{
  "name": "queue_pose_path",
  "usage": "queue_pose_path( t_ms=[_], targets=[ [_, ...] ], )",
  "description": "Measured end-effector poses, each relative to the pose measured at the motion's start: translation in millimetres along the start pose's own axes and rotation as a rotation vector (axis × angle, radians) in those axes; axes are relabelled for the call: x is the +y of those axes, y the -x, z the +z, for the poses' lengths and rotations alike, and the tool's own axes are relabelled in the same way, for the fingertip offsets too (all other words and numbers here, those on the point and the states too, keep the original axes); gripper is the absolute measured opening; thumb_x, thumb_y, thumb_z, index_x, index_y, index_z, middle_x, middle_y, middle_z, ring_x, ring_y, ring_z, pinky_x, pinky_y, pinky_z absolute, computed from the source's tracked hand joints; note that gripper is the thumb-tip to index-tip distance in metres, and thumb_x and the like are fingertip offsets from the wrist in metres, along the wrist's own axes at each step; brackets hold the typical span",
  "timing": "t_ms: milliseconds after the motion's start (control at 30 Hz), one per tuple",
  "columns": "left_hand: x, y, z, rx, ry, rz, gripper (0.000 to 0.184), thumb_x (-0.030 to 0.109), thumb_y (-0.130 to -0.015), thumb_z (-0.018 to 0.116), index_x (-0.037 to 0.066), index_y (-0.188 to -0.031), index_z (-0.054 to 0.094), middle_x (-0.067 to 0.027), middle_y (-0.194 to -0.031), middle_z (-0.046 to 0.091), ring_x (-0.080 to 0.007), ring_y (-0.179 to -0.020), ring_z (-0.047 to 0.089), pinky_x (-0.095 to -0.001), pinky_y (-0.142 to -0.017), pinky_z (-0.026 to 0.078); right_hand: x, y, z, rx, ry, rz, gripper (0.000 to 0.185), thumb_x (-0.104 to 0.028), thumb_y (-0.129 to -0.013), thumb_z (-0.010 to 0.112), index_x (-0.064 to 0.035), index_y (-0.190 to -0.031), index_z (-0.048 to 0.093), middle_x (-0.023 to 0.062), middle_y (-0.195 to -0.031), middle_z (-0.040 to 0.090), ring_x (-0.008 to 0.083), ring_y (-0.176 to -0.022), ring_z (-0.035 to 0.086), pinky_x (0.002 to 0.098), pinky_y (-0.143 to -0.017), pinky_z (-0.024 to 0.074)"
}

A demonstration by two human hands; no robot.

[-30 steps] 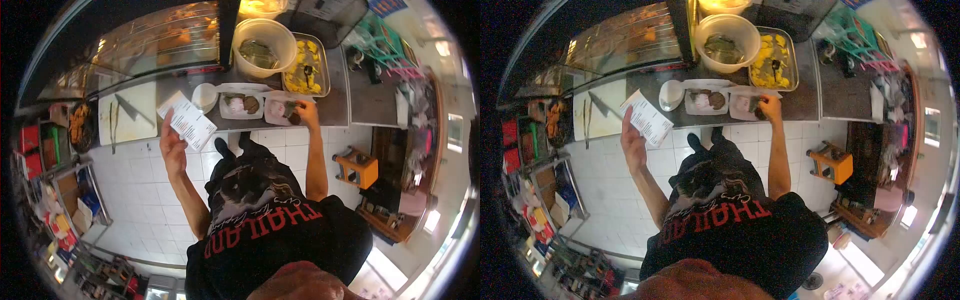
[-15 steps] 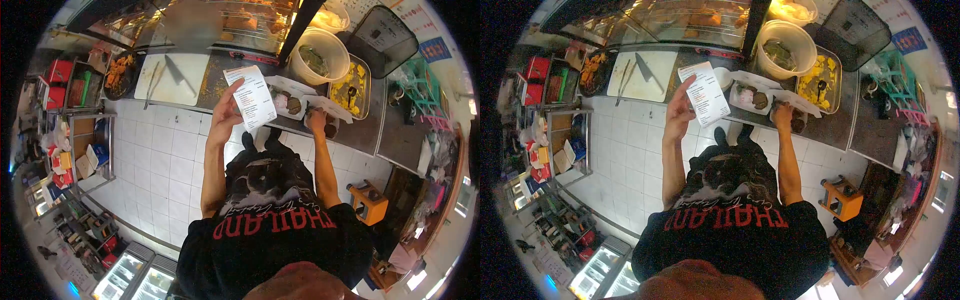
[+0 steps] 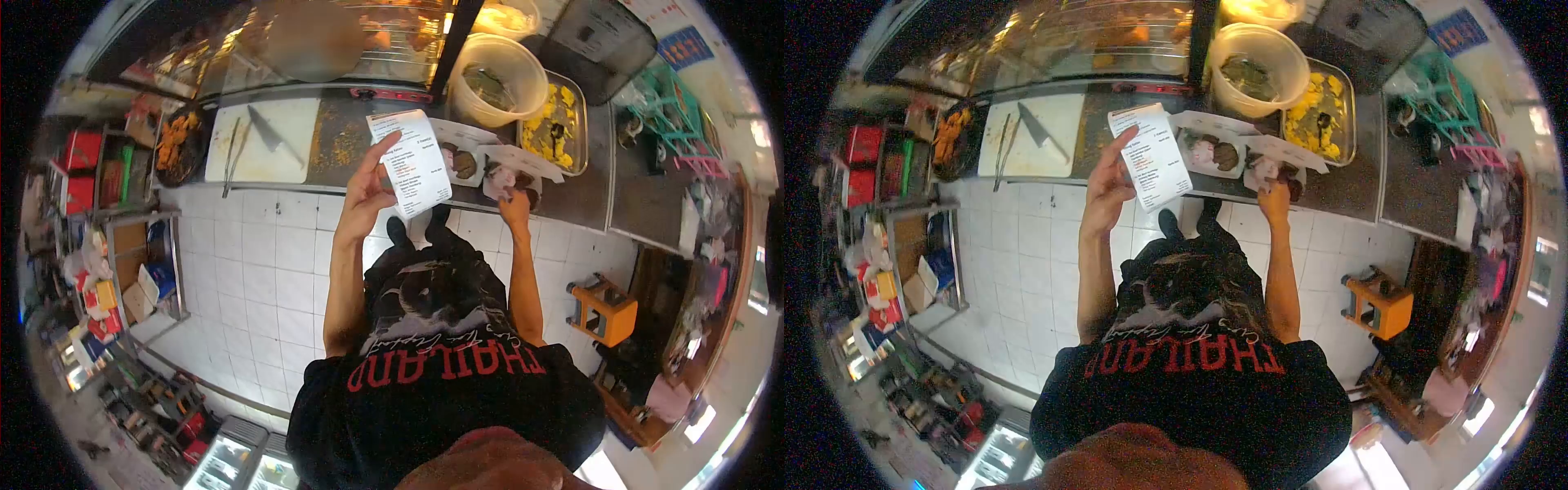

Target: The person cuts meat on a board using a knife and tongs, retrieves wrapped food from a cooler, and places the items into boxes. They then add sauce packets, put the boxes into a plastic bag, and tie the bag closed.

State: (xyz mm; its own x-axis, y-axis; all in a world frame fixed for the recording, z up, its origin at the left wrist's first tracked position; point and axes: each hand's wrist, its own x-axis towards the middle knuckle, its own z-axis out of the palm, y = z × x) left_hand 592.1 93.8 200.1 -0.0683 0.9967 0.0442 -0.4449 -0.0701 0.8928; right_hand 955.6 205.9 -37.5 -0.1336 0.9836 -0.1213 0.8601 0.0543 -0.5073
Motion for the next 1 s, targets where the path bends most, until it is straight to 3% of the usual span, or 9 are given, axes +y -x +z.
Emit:
queue_pose_path(
  t_ms=[67, 100, 200, 300, 500, 667, 733, 800, 1000],
  targets=[
    [2.3, -3.0, 1.1, -0.016, -0.066, 0.007, 0.092, -0.009, -0.059, 0.050, 0.003, -0.149, 0.035, -0.0134, -0.144, 0.046, -0.0226, -0.135, 0.042, -0.0362, -0.110, 0.036, 28.0, 31.0, 25.0, 0.000, 0.013, 0.008, 0.034, -0.017, -0.075, 0.069, -0.0024, -0.105, 0.070, 0.0244, -0.104, 0.065, 0.0424, -0.102, 0.059, 0.0470, -0.093, 0.0472],
    [-0.9, -5.9, -0.9, -0.018, -0.030, 0.013, 0.091, -0.005, -0.059, 0.052, 0.000, -0.148, 0.035, -0.0140, -0.145, 0.045, -0.0244, -0.137, 0.040, -0.0364, -0.116, 0.025, 49.4, 43.2, 37.0, 0.016, 0.036, 0.028, 0.033, -0.018, -0.074, 0.070, -0.0030, -0.104, 0.070, 0.0243, -0.104, 0.065, 0.0416, -0.101, 0.060, 0.0469, -0.092, 0.0479],
    [-13.4, -10.4, 6.4, -0.046, 0.047, -0.093, 0.095, 0.002, -0.056, 0.056, 0.000, -0.149, 0.033, -0.0170, -0.145, 0.045, -0.0283, -0.136, 0.043, -0.0395, -0.114, 0.031, 33.5, 94.5, 13.7, 0.051, -0.033, 0.234, 0.033, -0.019, -0.073, 0.072, -0.0052, -0.103, 0.072, 0.0220, -0.106, 0.066, 0.0395, -0.097, 0.063, 0.0449, -0.089, 0.0505],
    [-41.2, -14.1, -1.2, -0.134, 0.083, -0.073, 0.094, 0.001, -0.058, 0.057, -0.003, -0.148, 0.032, -0.0184, -0.148, 0.040, -0.0299, -0.140, 0.037, -0.0421, -0.116, 0.027, 34.7, 138.4, -8.4, 0.088, -0.137, 0.428, 0.032, -0.021, -0.073, 0.072, -0.0066, -0.102, 0.072, 0.0198, -0.104, 0.069, 0.0357, -0.094, 0.065, 0.0429, -0.086, 0.0526],
    [-79.5, -18.9, 1.1, -0.054, -0.018, -0.135, 0.089, 0.009, -0.061, 0.058, -0.006, -0.146, 0.036, -0.0219, -0.144, 0.042, -0.0349, -0.134, 0.042, -0.0445, -0.112, 0.033, 129.9, 87.7, -45.5, 0.278, -0.311, 0.538, 0.034, -0.027, -0.075, 0.073, -0.0076, -0.103, 0.072, 0.0138, -0.098, 0.072, 0.0274, -0.093, 0.069, 0.0386, -0.082, 0.0539],
    [-89.2, -16.5, 44.5, -0.018, 0.017, -0.167, 0.087, 0.012, -0.063, 0.063, -0.005, -0.145, 0.038, -0.0175, -0.146, 0.042, -0.0320, -0.134, 0.040, -0.0435, -0.113, 0.032, 210.4, 16.5, -171.6, 0.505, -0.603, 0.399, 0.028, -0.026, -0.078, 0.071, -0.0074, -0.100, 0.073, 0.0116, -0.083, 0.073, 0.0210, -0.070, 0.070, 0.0340, -0.070, 0.0548],
    [-96.2, -25.2, 80.0, 0.017, -0.032, -0.208, 0.085, 0.014, -0.064, 0.063, -0.006, -0.144, 0.040, -0.0169, -0.146, 0.042, -0.0320, -0.134, 0.040, -0.0435, -0.113, 0.032, 229.1, -13.4, -236.6, 0.527, -0.597, 0.492, 0.023, -0.018, -0.083, 0.071, -0.0052, -0.102, 0.071, 0.0037, -0.085, 0.071, 0.0119, -0.067, 0.064, 0.0294, -0.058, 0.0509],
    [-119.0, -37.0, 102.7, 0.013, -0.016, -0.230, 0.081, 0.017, -0.066, 0.062, -0.008, -0.141, 0.042, -0.0172, -0.145, 0.043, -0.0316, -0.134, 0.040, -0.0434, -0.112, 0.033, 267.1, -40.6, -298.8, 0.578, -0.450, 0.412, 0.025, -0.023, -0.081, 0.069, -0.0099, -0.101, 0.074, 0.0108, -0.082, 0.073, 0.0211, -0.068, 0.069, 0.0348, -0.070, 0.0544],
    [-222.0, -98.2, 260.4, 0.161, -0.100, -0.299, 0.076, 0.023, -0.071, 0.058, -0.010, -0.138, 0.045, -0.0246, -0.143, 0.043, -0.0377, -0.134, 0.040, -0.0511, -0.113, 0.031, 482.1, -192.4, -461.7, 0.755, -0.195, 0.362, 0.021, -0.022, -0.078, 0.066, -0.0125, -0.094, 0.076, 0.0123, -0.091, 0.073, 0.0301, -0.082, 0.070, 0.0395, -0.077, 0.0551]
  ],
)
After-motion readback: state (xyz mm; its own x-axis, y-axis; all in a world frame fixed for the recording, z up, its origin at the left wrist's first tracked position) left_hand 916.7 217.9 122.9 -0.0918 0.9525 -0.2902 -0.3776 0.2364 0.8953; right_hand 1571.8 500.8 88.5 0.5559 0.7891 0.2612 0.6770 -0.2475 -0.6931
